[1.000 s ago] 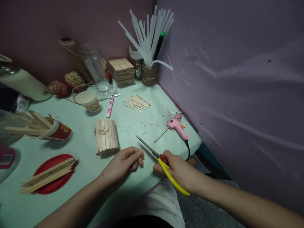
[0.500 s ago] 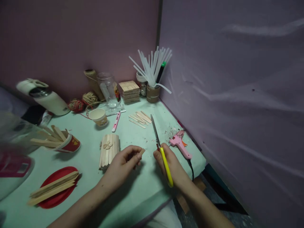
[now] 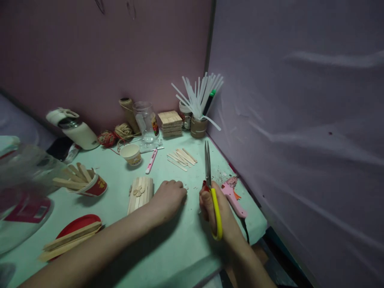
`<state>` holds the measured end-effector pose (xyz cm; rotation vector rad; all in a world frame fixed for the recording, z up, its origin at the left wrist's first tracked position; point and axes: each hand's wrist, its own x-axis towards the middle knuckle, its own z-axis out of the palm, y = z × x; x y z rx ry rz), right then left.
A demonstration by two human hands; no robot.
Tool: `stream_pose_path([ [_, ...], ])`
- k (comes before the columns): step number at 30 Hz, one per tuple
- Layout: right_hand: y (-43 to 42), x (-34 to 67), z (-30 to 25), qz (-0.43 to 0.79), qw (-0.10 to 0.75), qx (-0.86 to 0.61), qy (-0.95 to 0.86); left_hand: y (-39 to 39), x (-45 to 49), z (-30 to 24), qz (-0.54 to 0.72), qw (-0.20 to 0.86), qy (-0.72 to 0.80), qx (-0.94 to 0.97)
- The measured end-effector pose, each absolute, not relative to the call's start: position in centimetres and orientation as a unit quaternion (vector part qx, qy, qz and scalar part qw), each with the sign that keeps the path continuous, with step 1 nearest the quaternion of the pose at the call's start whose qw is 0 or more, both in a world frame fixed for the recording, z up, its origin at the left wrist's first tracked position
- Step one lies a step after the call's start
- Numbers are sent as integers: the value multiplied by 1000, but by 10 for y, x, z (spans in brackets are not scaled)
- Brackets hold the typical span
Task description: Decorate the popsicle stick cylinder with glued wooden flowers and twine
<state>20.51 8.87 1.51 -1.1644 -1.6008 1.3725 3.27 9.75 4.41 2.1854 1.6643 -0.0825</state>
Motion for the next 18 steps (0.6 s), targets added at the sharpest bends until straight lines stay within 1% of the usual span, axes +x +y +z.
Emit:
stream_pose_path([
  [4,103,181,14,617,477,-365,-509,167,22,50,38,194,649,735],
  [8,118,170,13,636,555,-317,-432,262,2,45,101,210,699,676],
  [13,122,174,9,614,597,-322,-403,346,0,15,226,228,711,625],
  [18,119,177,-2,618,600,-331,-386,372,31,-17,318,244,682,611],
])
